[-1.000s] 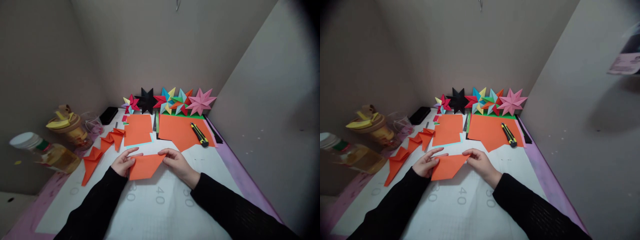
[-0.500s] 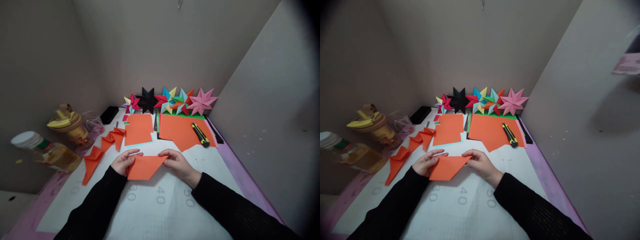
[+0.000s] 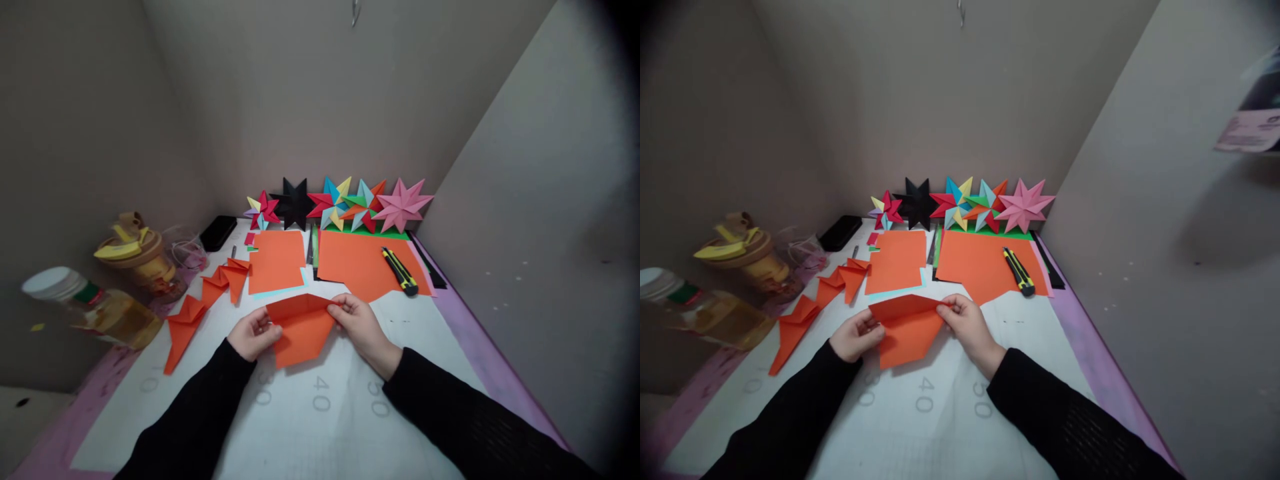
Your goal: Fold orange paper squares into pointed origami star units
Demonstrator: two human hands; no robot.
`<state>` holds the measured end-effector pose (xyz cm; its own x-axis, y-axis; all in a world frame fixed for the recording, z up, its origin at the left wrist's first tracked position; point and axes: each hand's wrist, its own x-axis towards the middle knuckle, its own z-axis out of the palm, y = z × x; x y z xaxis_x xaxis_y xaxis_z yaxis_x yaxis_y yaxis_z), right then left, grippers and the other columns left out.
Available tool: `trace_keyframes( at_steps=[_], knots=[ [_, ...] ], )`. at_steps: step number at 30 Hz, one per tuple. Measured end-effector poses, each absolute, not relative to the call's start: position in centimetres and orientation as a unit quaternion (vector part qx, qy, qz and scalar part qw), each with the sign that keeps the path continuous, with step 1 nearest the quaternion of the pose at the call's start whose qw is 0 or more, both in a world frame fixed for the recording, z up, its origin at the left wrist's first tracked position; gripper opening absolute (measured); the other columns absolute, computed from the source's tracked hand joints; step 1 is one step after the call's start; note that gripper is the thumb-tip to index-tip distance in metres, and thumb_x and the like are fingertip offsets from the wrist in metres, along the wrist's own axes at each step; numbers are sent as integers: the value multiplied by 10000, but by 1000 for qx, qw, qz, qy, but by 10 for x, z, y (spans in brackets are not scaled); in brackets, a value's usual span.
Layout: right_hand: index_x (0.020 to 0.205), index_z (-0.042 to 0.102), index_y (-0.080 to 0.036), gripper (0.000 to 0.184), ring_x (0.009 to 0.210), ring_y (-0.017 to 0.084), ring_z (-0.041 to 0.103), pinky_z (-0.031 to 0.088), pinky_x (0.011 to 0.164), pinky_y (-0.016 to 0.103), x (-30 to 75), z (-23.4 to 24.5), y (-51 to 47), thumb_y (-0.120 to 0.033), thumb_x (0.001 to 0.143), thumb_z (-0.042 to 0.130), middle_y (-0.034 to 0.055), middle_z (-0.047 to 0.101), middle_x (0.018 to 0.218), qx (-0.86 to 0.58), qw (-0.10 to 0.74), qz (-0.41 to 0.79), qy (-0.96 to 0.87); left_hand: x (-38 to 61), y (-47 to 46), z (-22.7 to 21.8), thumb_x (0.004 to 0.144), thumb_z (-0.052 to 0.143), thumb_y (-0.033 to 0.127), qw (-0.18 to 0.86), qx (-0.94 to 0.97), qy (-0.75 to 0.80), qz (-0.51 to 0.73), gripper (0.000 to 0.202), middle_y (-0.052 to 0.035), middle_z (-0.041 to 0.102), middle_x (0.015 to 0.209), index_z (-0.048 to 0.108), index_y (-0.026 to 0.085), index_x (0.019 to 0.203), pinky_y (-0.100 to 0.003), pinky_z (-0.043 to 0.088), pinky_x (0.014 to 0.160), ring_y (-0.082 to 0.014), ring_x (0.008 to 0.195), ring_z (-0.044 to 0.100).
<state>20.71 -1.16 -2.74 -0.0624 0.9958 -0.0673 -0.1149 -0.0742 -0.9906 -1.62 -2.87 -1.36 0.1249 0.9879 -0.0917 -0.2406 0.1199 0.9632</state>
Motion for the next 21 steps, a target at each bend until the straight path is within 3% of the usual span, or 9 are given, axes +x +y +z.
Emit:
trace_keyframes(
  at_steps=[4, 10, 14, 18, 21],
  knots=[
    [783, 585, -167, 221, 454, 95, 471, 326, 420, 203, 208, -24, -12, -377, 738, 637, -38, 536, 535, -484, 457, 566, -486, -16, -27, -16, 557, 779, 375, 537, 427, 514, 514, 289, -44, 672, 583, 706, 141, 711, -235, 450, 504, -145, 498, 573],
    [711, 606, -172, 168, 540, 113, 495, 379, 508, 234, 212, -11, -16, -332, 754, 635, -19, 551, 587, -513, 485, 433, -560, -23, -30, -2, 640, 705, 294, 331, 537, 542, 555, 104, -41, 643, 674, 732, 205, 685, -249, 442, 561, -155, 587, 543],
    [849, 607, -192, 176, 476, 116, 515, 393, 469, 234, 211, -7, -21, -359, 799, 586, -31, 556, 537, -467, 506, 507, -518, -26, -35, 9, 667, 673, 229, 201, 621, 491, 577, 88, -24, 517, 659, 754, 248, 696, -233, 357, 471, -131, 548, 462],
    [886, 638, -203, 163, 564, 121, 596, 479, 537, 248, 209, -10, -22, -269, 737, 647, 7, 647, 722, -406, 517, 567, -496, -27, -42, 10, 670, 652, 201, 236, 612, 476, 586, 190, -40, 624, 631, 768, 238, 816, -248, 393, 510, -133, 504, 503],
    [835, 668, -213, 148, 661, 140, 629, 523, 616, 271, 209, -12, -21, -243, 693, 694, 18, 670, 804, -392, 524, 560, -508, -30, -42, 5, 677, 648, 198, 279, 612, 485, 560, 200, -59, 727, 754, 764, 224, 839, -253, 475, 583, -166, 579, 617]
  ],
)
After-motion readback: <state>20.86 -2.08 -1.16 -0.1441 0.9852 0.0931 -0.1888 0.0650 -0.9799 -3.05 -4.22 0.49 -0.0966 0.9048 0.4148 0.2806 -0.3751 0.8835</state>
